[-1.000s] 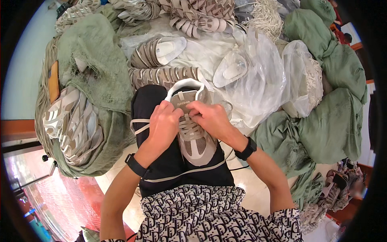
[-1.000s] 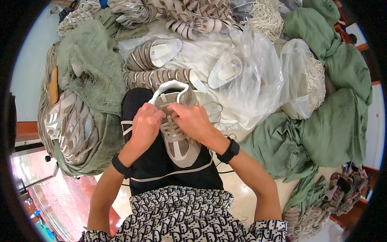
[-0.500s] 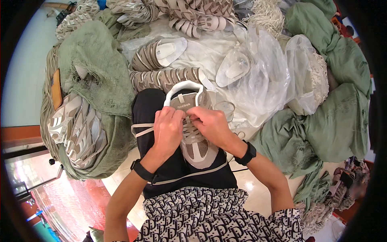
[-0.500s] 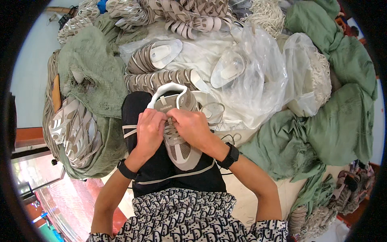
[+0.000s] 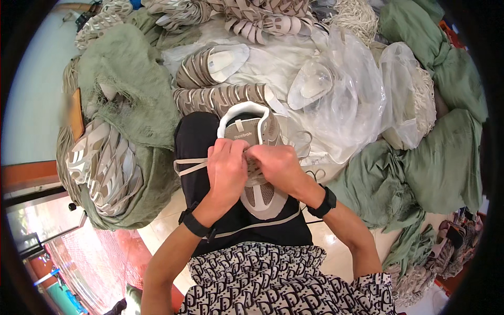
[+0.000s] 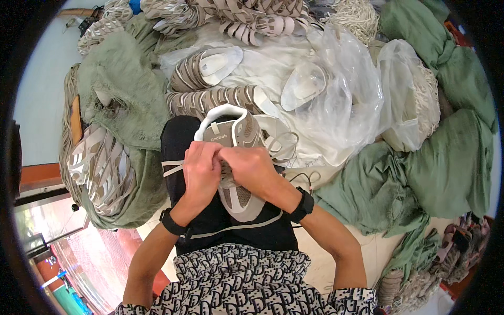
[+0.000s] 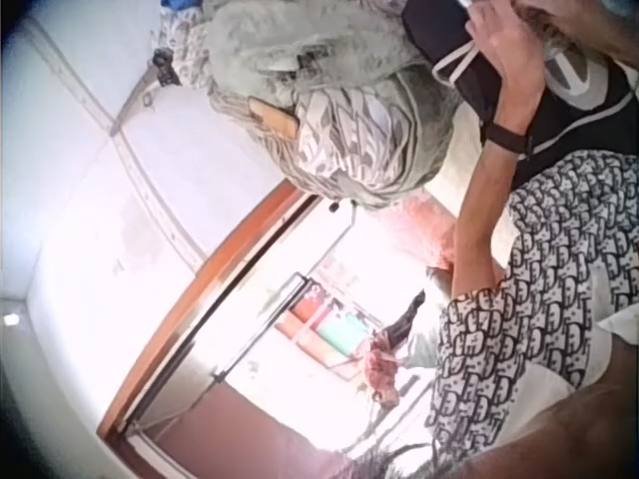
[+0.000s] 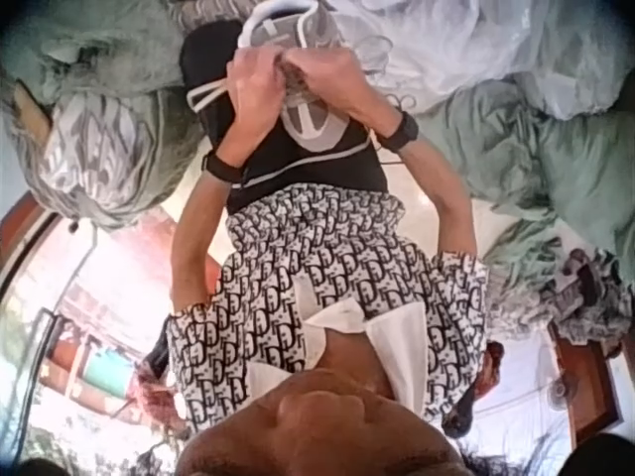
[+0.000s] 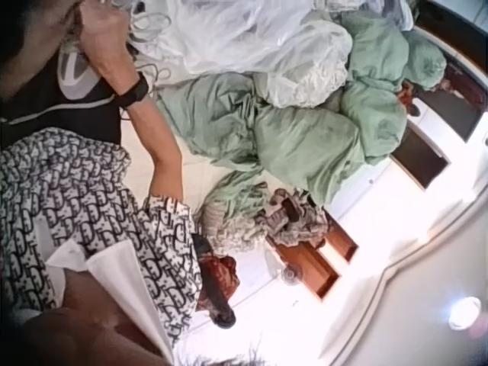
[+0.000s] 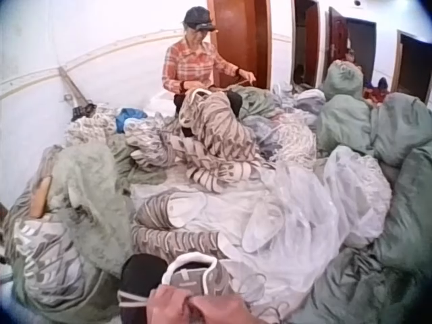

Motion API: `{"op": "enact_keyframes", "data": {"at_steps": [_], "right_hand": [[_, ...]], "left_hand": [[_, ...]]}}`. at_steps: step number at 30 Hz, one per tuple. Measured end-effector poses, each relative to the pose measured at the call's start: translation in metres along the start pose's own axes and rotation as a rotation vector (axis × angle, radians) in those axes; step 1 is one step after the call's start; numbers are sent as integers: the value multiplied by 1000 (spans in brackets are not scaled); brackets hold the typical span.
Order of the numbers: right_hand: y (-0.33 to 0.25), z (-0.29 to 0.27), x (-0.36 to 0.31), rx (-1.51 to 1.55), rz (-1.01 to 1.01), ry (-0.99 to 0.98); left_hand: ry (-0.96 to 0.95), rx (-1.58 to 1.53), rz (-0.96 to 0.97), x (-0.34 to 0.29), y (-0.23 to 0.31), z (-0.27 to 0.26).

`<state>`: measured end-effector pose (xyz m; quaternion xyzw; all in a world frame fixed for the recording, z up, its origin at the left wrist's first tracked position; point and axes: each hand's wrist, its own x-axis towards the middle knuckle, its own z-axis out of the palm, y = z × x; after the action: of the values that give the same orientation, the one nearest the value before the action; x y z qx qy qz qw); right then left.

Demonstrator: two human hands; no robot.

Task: The recorder is lacing and tying a pair of athletic shoes.

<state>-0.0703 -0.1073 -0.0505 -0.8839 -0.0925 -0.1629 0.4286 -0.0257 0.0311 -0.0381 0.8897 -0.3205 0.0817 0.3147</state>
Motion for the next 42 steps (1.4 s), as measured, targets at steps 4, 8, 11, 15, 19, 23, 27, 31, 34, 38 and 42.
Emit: {"op": "enact_keyframes", "data": {"at_steps": [4,8,11,15,19,23,27,31,34,38,42], "right_hand": [[-7,1,0,21,-65,-36],[-7,-18,4,16,-85,-81],[5,-33,14,-67,-90,12],[6,-17,26,-169,-209,-43],[10,-6,34,-256,-317,-149],[26,-13,40,-399,-310,-296],[24,-24,49,-357,-87,-609],[2,-23,51,-348,-335,-505],[-10,-19,51,-484,-347,-579],[-11,-15,49,-614,-440,-613],[-4,-15,51,-567,-406,-624]], "left_hand": [[26,17,23,-2,5,0],[21,35,10,-6,10,-8],[25,60,49,-12,13,-12],[3,154,0,-23,11,-6],[51,36,-18,-34,6,12],[136,227,203,-39,2,29],[107,181,275,-38,-7,35],[-7,111,336,-33,-14,32],[-20,45,389,-32,-10,25],[-73,87,305,-38,-3,12],[-7,22,346,-39,-3,2]]}}
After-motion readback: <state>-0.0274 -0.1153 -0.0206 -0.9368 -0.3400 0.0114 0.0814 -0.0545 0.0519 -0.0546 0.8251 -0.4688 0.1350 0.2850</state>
